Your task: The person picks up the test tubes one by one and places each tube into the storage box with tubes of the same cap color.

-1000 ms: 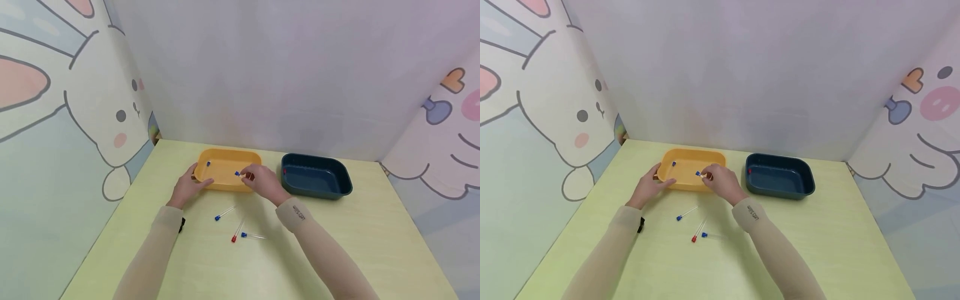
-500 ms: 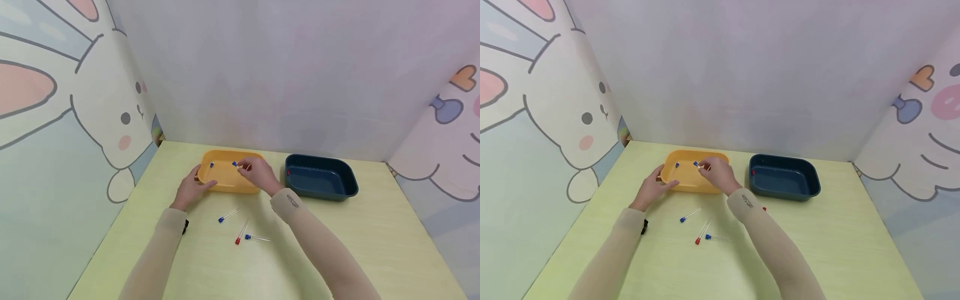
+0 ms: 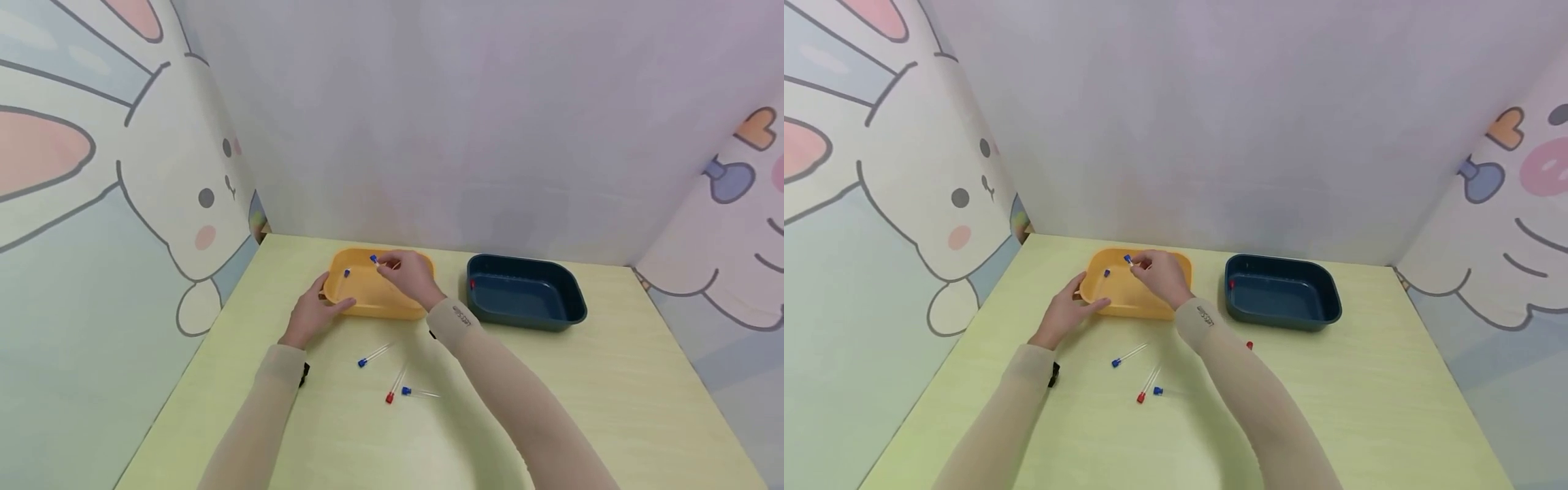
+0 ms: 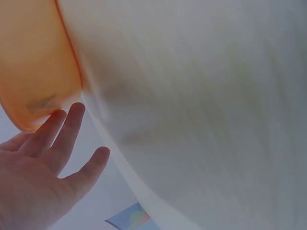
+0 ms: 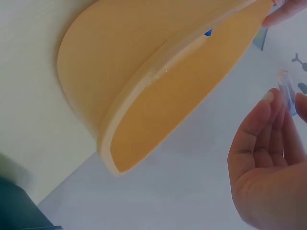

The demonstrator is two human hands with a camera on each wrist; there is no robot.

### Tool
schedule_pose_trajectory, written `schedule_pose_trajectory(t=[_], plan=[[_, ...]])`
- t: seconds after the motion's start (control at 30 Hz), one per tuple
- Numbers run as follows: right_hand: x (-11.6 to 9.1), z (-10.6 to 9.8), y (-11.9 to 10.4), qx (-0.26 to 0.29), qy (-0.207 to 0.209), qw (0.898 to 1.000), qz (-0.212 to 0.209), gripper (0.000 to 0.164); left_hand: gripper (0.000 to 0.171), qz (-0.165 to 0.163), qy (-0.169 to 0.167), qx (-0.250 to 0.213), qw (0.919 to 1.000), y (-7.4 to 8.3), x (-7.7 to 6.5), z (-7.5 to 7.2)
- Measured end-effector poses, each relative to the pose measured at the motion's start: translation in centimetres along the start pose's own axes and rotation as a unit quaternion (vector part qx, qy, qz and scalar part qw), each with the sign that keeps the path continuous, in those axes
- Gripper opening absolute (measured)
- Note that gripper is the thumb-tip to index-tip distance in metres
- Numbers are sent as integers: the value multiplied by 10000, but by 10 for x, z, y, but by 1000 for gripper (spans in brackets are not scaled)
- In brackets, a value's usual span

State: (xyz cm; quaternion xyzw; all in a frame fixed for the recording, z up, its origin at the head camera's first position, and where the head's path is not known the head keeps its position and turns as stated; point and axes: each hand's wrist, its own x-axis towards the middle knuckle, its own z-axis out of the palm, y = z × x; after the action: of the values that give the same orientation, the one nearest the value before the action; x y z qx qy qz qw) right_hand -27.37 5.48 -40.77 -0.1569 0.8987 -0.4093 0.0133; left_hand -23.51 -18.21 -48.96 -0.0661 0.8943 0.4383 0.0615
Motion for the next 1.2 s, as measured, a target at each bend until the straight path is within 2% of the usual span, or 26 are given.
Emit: schedule_pose_trajectory(t=[0.3, 0.63, 0.97, 1.2], plan=[[10, 8, 1, 633, -139, 9966, 509, 26, 106, 19, -24, -42, 10000, 0, 0, -2], [20, 17, 6, 804, -113, 9954, 503, 27, 107, 25, 85, 14, 10000, 1, -1, 0], [25, 28, 21, 786, -137, 9961, 364, 46, 107, -21, 85, 62, 9999, 1, -3, 1], [32, 32, 19, 721, -194, 9957, 546, 45, 106, -28, 142, 37, 9999, 3, -4, 2]])
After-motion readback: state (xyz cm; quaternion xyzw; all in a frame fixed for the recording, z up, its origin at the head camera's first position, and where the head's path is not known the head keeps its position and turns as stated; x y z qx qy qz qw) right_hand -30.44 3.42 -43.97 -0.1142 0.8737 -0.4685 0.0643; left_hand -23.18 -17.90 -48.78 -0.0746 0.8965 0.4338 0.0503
